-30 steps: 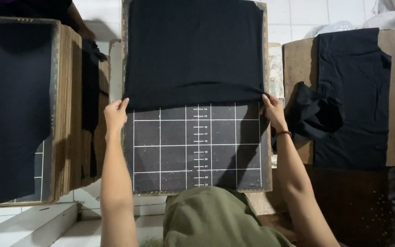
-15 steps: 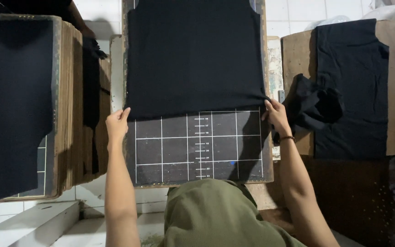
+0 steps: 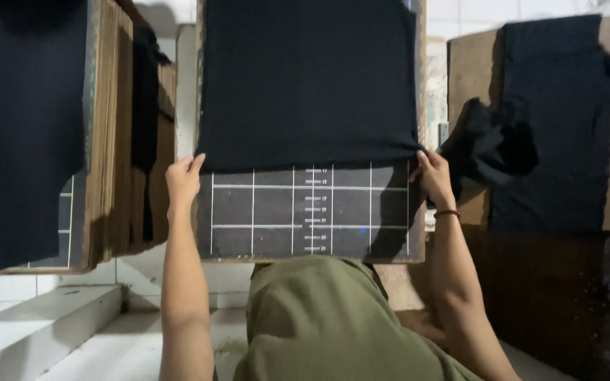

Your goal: The person unfolds a black t-shirt and lays it flat on a gridded cutting board. They smooth the fabric with their hands, then fold the shirt in half and place it on a stack of other folded shirts to the left. The process is repeated with a second black t-shirt.

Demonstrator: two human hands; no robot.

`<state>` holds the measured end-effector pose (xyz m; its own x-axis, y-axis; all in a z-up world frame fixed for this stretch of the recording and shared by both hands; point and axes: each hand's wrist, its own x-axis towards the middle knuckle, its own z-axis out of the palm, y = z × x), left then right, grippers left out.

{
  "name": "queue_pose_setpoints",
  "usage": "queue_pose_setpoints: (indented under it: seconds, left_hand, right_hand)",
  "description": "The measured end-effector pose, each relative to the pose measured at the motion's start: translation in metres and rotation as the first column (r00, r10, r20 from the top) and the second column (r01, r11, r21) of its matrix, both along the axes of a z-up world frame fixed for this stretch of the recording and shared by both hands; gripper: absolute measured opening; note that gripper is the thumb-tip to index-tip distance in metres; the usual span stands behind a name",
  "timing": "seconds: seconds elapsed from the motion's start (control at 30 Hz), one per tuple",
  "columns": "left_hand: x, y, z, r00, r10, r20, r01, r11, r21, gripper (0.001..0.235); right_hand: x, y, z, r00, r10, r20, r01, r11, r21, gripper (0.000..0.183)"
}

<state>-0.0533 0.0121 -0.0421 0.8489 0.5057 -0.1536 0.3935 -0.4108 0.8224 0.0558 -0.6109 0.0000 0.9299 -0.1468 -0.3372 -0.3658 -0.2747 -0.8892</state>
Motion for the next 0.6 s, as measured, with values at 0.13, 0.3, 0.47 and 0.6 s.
queue_pose_setpoints:
  seconds: [0.13, 0.3, 0.47, 0.6]
  left_hand:
    - [0.002, 0.001, -0.008, 0.999, 0.033, -0.023, -0.034, 0.998, -0.044, 0.037]
    - [-0.011, -0.001, -0.006, 0.999, 0.034, -0.025, -0.036, 0.995, -0.092, 0.036]
    - [-0.027, -0.002, -0.005, 0.999, 0.036, -0.04, -0.039, 0.995, -0.087, 0.033]
    - [-0.04, -0.005, 0.001, 0.999, 0.009, -0.042, -0.01, 1.0, -0.014, 0.036]
  right_hand:
    - [-0.004, 0.002, 0.005, 1.0, 0.001, 0.028, 0.0, 1.0, -0.005, 0.016]
    - [-0.025, 0.0, 0.003, 1.0, -0.012, 0.017, 0.012, 1.0, 0.027, 0.017]
    - [-0.032, -0.006, -0.005, 0.999, 0.017, 0.029, -0.018, 1.0, 0.021, 0.017]
    - [-0.046, -0.003, 0.002, 0.999, 0.034, 0.03, -0.035, 0.999, 0.03, 0.02]
